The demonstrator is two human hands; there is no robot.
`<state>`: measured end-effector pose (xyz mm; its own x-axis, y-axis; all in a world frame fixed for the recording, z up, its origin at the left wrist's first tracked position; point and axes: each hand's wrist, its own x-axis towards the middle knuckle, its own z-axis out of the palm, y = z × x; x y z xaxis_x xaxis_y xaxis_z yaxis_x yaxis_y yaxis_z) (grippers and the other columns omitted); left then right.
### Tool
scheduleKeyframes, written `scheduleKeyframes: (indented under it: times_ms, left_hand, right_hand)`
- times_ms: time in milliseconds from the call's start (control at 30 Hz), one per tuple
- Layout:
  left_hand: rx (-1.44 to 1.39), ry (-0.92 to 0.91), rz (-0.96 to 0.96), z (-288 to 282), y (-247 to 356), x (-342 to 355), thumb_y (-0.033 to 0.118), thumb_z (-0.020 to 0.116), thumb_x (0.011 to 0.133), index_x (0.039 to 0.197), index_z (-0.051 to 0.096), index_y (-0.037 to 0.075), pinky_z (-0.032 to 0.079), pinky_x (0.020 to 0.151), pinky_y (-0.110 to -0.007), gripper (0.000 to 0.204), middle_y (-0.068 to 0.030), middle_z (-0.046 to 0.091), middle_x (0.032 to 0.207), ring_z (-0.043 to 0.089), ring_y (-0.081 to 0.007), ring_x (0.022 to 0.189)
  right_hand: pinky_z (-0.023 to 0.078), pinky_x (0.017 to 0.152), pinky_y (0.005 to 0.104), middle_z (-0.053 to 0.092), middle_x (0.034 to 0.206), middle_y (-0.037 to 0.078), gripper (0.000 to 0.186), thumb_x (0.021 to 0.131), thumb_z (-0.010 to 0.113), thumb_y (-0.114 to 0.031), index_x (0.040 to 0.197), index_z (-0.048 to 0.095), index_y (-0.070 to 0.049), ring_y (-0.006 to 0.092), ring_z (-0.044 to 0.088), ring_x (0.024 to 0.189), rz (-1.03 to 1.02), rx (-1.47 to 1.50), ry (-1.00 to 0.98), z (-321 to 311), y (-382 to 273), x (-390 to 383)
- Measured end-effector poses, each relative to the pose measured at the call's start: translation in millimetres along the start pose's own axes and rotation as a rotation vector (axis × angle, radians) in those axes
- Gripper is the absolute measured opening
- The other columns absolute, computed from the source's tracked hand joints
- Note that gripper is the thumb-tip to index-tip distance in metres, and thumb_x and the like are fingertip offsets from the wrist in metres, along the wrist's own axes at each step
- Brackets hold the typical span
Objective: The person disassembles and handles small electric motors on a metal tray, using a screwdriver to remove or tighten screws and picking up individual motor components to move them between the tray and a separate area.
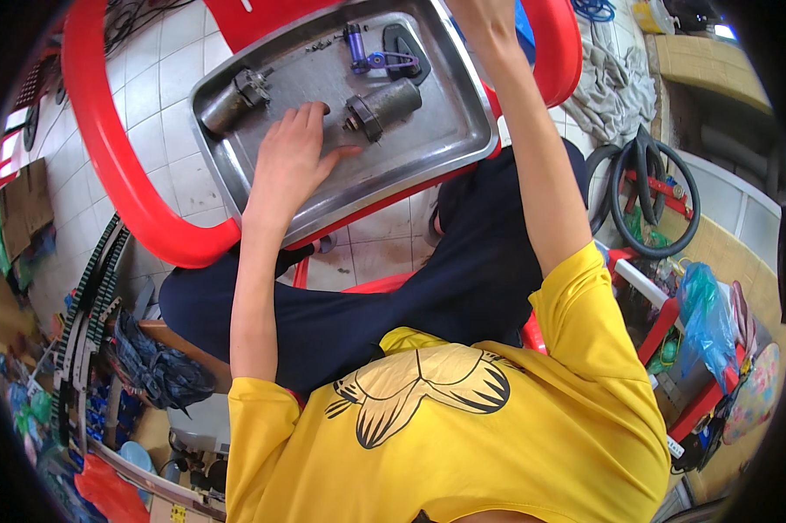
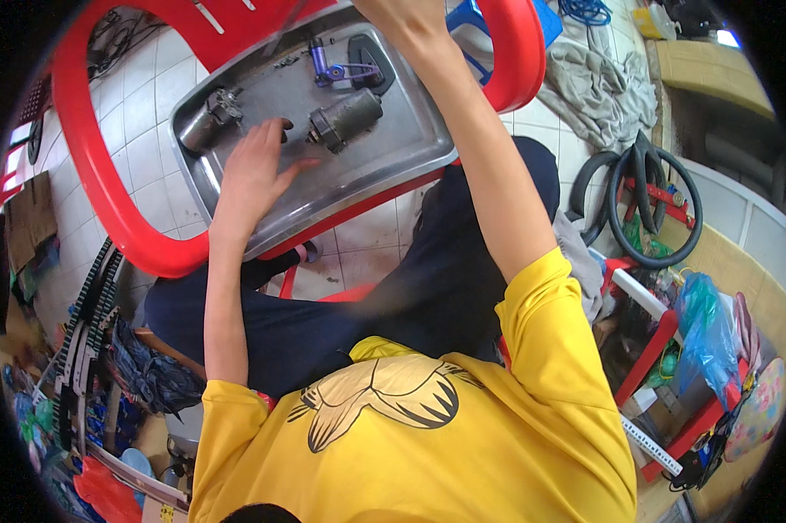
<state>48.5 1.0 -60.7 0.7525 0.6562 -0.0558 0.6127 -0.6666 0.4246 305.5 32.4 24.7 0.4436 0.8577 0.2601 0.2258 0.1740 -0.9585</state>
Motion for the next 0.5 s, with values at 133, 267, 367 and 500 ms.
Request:
scheduleKeyframes:
  times_ms: [133,267,367,500]
  left_hand:
    - [-0.089,0.073,0.026,6,-14,6,0.034,0.080,0.086,0.121,0.059,0.001,0.049,0.088,-0.045,0.052,-0.0177,0.065,0.108,0.061,-0.0382,0.102]
    - [-0.048,0.225,0.034,0,-24,2,0.028,0.080,0.087,0.119,0.060,0.003,0.049,0.088,-0.044,0.046,-0.0165,0.065,0.106,0.061,-0.0363,0.099]
    - [-0.013,0.289,0.006,-10,-24,-10,0.027,0.079,0.087,0.116,0.060,0.002,0.048,0.089,-0.043,0.043,-0.0155,0.065,0.105,0.061,-0.0341,0.100]
    - [-0.088,0.361,-0.078,-23,-22,-36,0.027,0.079,0.087,0.117,0.061,0.002,0.047,0.089,-0.042,0.043,-0.0144,0.065,0.103,0.061,-0.0331,0.099]
  right_hand:
    - [0.048,0.062,0.0285,0.070,0.074,0.003,0.039,0.104,0.066,-0.035,0.090,0.070,0.001,0.0101,0.062,0.065,-0.211,-0.264,0.166,-12,7,-13]
    - [0.055,0.071,0.0266,0.072,0.077,0.004,0.031,0.088,0.086,-0.028,0.093,0.075,0.000,0.0114,0.067,0.071,0.015,-0.104,0.167,-34,-10,-33]
    - [0.055,0.072,0.0254,0.074,0.083,0.006,0.024,0.091,0.083,-0.023,0.095,0.075,0.000,0.0112,0.069,0.073,0.127,0.121,0.109,-63,-26,-74]
    - [0.059,0.097,0.0390,0.071,0.115,0.021,0.017,0.100,0.062,-0.003,0.114,0.067,0.007,0.0326,0.074,0.105,0.311,0.440,-0.062,-101,-32,-137]
